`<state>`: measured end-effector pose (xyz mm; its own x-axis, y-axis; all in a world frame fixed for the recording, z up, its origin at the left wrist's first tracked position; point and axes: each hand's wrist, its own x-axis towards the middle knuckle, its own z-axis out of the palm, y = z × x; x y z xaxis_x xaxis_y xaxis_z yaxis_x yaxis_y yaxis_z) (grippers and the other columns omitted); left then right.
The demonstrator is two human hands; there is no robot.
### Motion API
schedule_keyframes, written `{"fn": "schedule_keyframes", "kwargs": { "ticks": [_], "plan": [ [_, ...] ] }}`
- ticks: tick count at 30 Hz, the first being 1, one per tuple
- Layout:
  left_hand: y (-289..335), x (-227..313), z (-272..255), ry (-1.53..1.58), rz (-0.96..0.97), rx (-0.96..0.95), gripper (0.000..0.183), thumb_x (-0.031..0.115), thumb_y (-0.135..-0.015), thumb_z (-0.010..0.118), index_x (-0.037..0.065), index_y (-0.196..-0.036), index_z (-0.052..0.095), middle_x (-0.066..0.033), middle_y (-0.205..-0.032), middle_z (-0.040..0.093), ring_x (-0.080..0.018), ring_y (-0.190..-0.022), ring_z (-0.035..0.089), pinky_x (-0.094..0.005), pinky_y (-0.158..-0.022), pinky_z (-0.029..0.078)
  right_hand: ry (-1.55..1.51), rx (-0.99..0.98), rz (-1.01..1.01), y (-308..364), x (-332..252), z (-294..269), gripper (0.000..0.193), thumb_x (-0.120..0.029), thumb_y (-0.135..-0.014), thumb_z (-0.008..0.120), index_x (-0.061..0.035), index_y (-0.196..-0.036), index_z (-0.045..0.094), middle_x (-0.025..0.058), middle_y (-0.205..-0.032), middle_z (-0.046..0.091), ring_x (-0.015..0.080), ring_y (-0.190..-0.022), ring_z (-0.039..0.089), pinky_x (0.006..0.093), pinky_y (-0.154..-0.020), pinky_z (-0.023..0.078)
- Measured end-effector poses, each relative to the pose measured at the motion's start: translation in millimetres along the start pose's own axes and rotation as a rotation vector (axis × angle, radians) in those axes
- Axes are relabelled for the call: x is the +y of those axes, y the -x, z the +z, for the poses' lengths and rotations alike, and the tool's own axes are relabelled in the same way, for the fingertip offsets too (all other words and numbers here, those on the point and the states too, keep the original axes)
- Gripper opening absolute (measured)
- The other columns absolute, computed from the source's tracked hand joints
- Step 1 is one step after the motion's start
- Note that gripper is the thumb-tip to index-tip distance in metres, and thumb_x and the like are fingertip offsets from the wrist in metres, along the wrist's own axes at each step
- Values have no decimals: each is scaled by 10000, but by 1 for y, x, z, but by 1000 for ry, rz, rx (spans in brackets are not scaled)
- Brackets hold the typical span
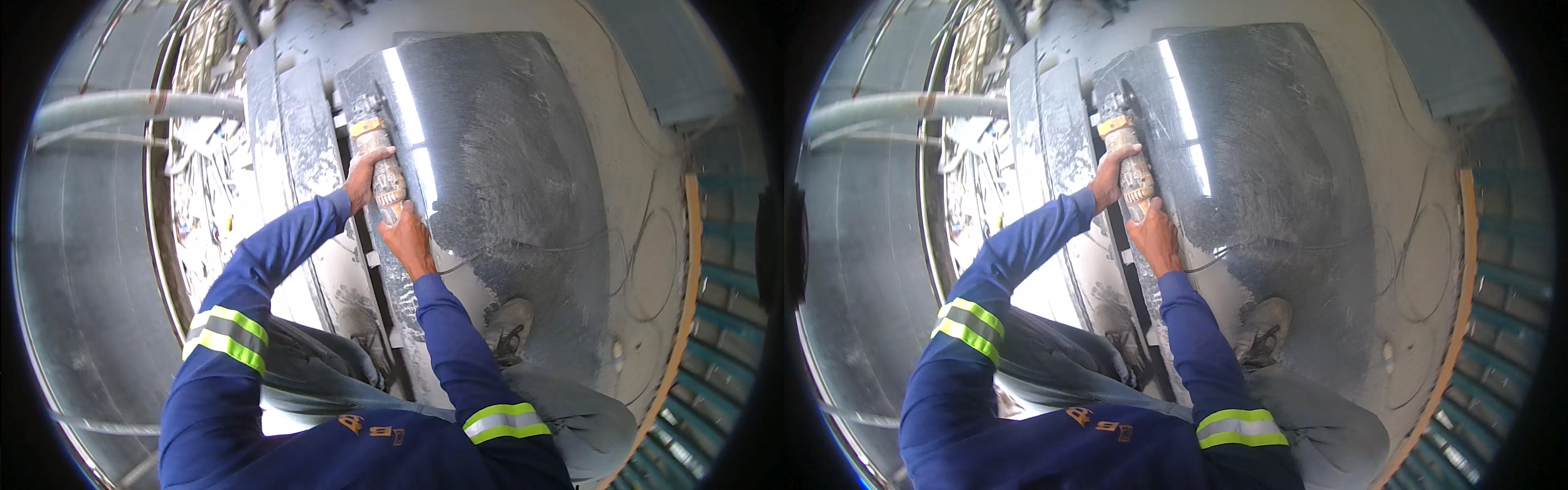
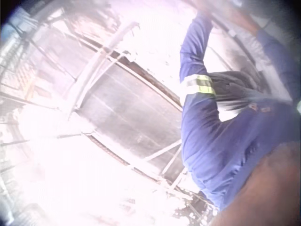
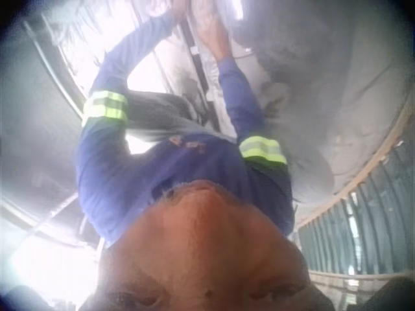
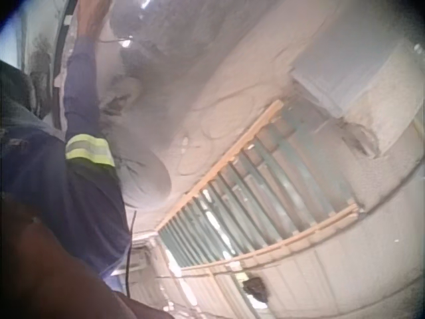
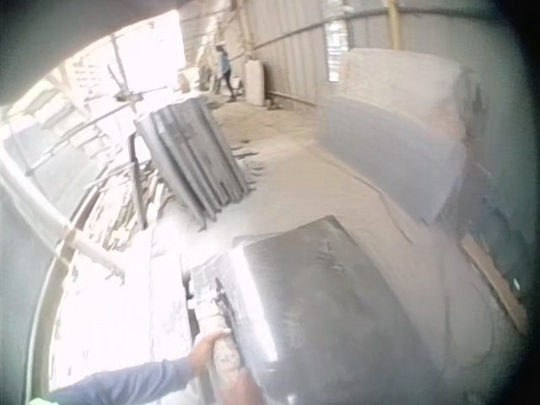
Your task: The person uses an angle grinder to cut a large stone slab. They hold the tool with both hands and guide it along the surface of the stone, creating a cut line.
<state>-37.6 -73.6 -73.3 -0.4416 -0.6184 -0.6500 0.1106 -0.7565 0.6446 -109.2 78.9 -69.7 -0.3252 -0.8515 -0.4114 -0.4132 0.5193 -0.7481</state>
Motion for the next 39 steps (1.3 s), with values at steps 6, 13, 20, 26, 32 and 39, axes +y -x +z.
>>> {"fn": "schedule_keyframes", "kwargs": {
  "ticks": [6, 13, 20, 26, 32, 39],
  "plan": [
    [-20, -23, -12, -55, 165, 75, 354, 237, -841, 720, 33, -1067, 539, -119, -818, 629, -252, -686, 684, -413, -590, 597, -66, 10, 11, -5, 9, 10, 446, -213, -796, 672, 33, -1107, 468, 337, -1003, 670, 476, -943, 671, 550, -834, 529],
    [-31, -32, -7, -87, 235, 63, 380, 218, -833, 714, 14, -1076, 506, -139, -802, 620, -283, -664, 681, -424, -578, 598, -74, 35, 26, -13, 26, 16, 412, -158, -771, 649, 27, -1095, 474, 341, -974, 674, 489, -932, 670, 564, -833, 524],
    [-32, -26, -5, -130, 222, 52, 401, 211, -823, 717, -1, -1090, 505, -140, -789, 620, -287, -654, 687, -426, -568, 600, -95, 61, 33, -18, 26, 24, 427, -165, -775, 667, 41, -1101, 484, 339, -973, 676, 484, -920, 677, 554, -834, 531],
    [-36, -25, -8, -84, 173, 71, 354, 183, -823, 716, -5, -1049, 518, -131, -764, 609, -280, -606, 669, -413, -540, 594, -100, 28, 57, -15, 19, 21, 475, -191, -786, 705, 53, -1132, 489, 331, -993, 677, 465, -958, 679, 538, -851, 531],
    [-45, -27, -15, -108, 156, 73, 398, 208, -835, 699, -11, -1106, 507, -158, -809, 625, -298, -664, 686, -437, -578, 599, -116, 1, 87, -13, 16, 12, 482, -198, -797, 705, 44, -1152, 485, 313, -1019, 683, 460, -981, 677, 534, -873, 525],
    [-44, -27, -13, -137, 107, 78, 402, 237, -840, 692, -5, -1104, 511, -142, -817, 628, -294, -667, 680, -422, -592, 596, -143, -28, 100, -9, 13, 3, 484, -204, -798, 688, 47, -1155, 478, 322, -1056, 670, 467, -1005, 666, 528, -889, 522]
  ]
}}
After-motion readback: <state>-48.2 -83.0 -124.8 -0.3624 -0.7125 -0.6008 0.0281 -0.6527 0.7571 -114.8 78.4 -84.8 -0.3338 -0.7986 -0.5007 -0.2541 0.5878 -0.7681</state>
